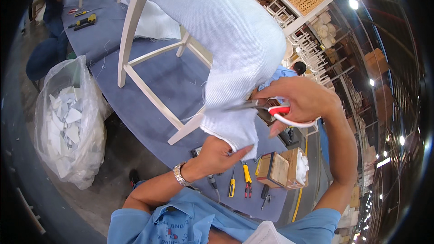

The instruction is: The person staples light blue fabric to the underside of a white chair frame using a pneumatic staple gun. They repeatedly pull the fabric taut, staple it, trim excess with scissors, and tuck edges with a yellow tool. The chair remains upside down on a blue workbench throughout.

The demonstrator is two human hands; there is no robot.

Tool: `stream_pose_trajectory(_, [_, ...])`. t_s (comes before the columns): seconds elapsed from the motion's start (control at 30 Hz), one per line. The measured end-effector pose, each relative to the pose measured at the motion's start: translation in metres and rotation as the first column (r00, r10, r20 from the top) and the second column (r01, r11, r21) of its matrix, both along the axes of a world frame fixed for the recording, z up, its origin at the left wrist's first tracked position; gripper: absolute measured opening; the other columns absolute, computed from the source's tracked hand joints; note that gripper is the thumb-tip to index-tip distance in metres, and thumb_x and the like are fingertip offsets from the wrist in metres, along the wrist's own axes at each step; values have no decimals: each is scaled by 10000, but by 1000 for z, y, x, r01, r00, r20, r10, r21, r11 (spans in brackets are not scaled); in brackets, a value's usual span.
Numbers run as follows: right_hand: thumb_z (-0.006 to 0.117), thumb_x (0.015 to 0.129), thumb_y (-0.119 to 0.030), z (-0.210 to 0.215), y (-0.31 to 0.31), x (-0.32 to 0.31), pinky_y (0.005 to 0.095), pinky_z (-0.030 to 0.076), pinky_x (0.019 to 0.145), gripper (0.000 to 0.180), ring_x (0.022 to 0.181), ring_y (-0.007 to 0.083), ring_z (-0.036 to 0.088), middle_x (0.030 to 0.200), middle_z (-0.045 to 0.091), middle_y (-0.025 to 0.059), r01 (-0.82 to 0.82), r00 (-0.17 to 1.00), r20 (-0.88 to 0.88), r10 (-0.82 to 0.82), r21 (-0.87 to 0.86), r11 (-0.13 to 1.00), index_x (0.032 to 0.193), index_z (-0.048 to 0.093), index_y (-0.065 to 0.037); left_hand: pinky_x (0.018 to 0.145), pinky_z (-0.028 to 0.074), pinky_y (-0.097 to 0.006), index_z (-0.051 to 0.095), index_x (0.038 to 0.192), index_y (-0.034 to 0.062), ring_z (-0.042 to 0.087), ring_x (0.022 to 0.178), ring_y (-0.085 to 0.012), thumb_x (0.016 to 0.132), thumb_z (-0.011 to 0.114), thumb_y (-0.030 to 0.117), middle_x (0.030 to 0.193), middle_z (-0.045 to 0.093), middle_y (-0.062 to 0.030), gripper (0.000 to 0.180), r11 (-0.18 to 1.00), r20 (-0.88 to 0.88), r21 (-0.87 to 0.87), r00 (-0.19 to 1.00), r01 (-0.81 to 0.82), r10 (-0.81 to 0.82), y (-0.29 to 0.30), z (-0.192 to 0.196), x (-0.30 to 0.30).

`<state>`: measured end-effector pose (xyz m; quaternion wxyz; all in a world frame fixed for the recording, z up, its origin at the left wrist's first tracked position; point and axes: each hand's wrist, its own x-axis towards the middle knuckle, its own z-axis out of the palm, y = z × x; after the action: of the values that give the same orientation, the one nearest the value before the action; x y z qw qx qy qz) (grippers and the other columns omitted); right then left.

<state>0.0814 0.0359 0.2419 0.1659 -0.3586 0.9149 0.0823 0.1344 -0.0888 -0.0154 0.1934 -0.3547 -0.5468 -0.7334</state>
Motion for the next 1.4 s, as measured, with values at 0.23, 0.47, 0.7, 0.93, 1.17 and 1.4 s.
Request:
stream_pose_trajectory(0.23, [845, 685, -563, -19, -22, -7, 419, 539, 825, 759, 973, 343, 693, 1083, 718, 150, 172, 975, 116, -187, 132, 976, 1224, 666, -59, 791, 524, -425, 727, 1033, 77, 675, 895, -332, 910, 702, 220, 997, 714, -117, 190, 986, -57, -147, 994, 81, -90, -12, -4, -6])
stream_pose_trajectory(0.47, [831, 734, -496, -55, -34, 4, 404, 539, 773, 628, 840, 349, 694, 926, 731, 119, 174, 984, 46, -174, 16, 985, 1175, 686, -73, 796, 508, -423, 703, 1072, 72, 661, 874, -308, 888, 732, 236, 864, 687, -113, 249, 930, 22, -293, 974, 222, -225, -19, -24, -3])
stream_pose_trajectory(0.7, [896, 637, -375, -127, -23, 4, 383, 549, 679, 600, 788, 344, 710, 875, 718, 134, 346, 916, 255, -310, -108, 932, 1138, 703, -107, 681, 515, -432, 724, 956, 56, 652, 724, -349, 911, 697, 264, 771, 672, -133, 214, 898, 137, -424, 988, 118, -65, -60, -109, -26])
stream_pose_trajectory(0.93, [911, 716, -243, -278, 28, 72, 256, 509, 644, 605, 715, 70, 578, 742, 636, 37, 787, 519, 699, -492, -167, 594, 1211, 658, -5, 601, 569, -337, 717, 995, 0, 716, 637, -159, 970, 655, 311, 791, 739, -116, 318, 922, 826, -381, 475, 73, 304, -219, -248, -6])
stream_pose_trajectory(1.17, [880, 743, -294, -408, 12, 101, 274, 512, 660, 605, 705, 138, 628, 751, 657, 77, 801, 547, 712, -440, -294, 522, 1234, 655, -21, 647, 575, -379, 645, 956, -82, 740, 643, -237, 955, 629, 444, 778, 719, -180, 526, 612, 675, -663, 12, -431, 738, -440, -319, -102])
stream_pose_trajectory(1.4, [854, 755, -386, -416, 10, 132, 340, 529, 742, 605, 798, 255, 692, 914, 720, 144, 774, 597, 529, -602, -185, 605, 1225, 666, -56, 848, 515, -477, 678, 1100, -32, 663, 971, -399, 961, 575, 454, 1087, 694, -251, 515, 379, 355, -925, 431, 31, 830, -332, -377, -87])
